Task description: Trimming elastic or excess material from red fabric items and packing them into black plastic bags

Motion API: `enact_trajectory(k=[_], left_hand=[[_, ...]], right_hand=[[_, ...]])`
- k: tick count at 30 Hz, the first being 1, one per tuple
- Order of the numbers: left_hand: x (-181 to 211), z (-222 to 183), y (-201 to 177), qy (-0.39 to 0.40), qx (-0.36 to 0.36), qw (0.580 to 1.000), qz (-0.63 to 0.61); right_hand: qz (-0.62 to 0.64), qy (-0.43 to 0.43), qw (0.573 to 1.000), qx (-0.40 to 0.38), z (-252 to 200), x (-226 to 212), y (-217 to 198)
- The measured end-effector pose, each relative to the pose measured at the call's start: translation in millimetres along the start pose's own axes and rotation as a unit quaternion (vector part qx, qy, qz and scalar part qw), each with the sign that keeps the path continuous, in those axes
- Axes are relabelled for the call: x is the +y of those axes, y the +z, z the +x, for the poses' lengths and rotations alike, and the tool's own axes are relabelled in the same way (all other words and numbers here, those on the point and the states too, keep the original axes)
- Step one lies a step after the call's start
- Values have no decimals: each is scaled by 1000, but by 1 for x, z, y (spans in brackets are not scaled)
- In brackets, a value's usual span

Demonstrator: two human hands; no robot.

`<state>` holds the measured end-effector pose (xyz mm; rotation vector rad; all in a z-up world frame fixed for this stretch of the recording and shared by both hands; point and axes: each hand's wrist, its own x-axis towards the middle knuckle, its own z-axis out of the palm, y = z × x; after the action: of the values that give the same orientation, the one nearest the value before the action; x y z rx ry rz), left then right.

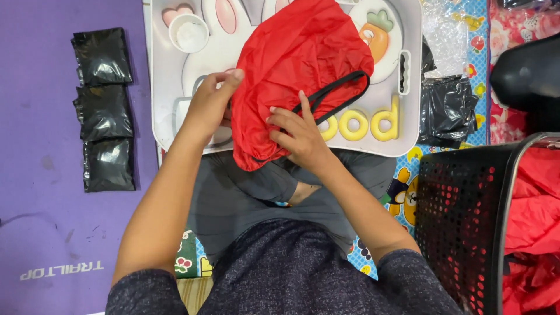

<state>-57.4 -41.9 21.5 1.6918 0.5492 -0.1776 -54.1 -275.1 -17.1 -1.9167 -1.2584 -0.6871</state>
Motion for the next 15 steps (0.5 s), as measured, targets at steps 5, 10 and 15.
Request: enact_trajectory(k=[5,10,15], left_hand=[[-23,61,19,15,-7,999,31],[13,41,8,17,-90,995,45],[33,51,16,13,-128,991,32]], right_hand=[[-33,22,997,-68,-19,-4,-20],[-2,70,992,-105,-31,-3,-33],[31,61,984,-163,-30,-2,-42]])
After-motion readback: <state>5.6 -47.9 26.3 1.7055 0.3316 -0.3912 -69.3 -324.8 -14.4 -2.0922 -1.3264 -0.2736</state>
